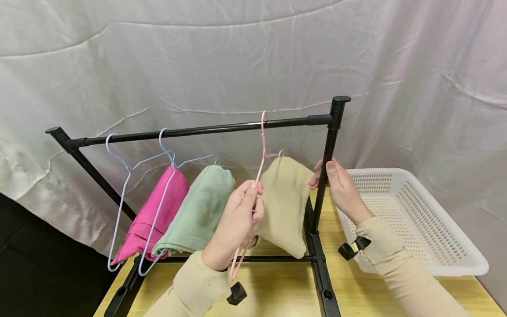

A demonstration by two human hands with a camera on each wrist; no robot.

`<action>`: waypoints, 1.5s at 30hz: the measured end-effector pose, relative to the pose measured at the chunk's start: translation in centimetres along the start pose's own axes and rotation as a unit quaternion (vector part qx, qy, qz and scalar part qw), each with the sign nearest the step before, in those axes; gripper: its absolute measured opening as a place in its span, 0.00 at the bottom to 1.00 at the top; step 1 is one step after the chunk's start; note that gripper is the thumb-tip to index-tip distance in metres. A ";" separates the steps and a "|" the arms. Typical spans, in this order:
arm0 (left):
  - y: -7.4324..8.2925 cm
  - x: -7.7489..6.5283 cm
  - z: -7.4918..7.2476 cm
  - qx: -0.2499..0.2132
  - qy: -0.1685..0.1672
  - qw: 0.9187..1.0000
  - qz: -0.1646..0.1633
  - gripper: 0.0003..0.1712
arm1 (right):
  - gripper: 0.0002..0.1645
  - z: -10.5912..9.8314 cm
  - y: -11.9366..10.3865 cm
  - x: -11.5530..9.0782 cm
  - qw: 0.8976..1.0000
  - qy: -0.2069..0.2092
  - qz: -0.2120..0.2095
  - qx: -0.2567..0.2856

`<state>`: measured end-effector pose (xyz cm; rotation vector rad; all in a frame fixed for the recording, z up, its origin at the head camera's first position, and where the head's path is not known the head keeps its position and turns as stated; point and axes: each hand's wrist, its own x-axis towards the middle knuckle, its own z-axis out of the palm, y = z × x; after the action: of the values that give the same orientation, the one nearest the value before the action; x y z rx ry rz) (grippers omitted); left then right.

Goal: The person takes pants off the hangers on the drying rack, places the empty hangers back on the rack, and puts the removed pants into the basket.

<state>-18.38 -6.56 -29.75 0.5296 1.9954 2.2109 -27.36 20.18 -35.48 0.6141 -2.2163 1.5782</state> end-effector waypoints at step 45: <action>-0.3 -6.6 -0.3 -0.009 -0.016 1.000 -0.015 0.27 | 0.37 -0.3 -2.4 -5.8 0.981 0.015 0.143 -0.131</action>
<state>-12.42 -8.91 -31.29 0.5271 1.9536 2.1853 -21.21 20.60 -36.50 0.2021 -2.5204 1.3706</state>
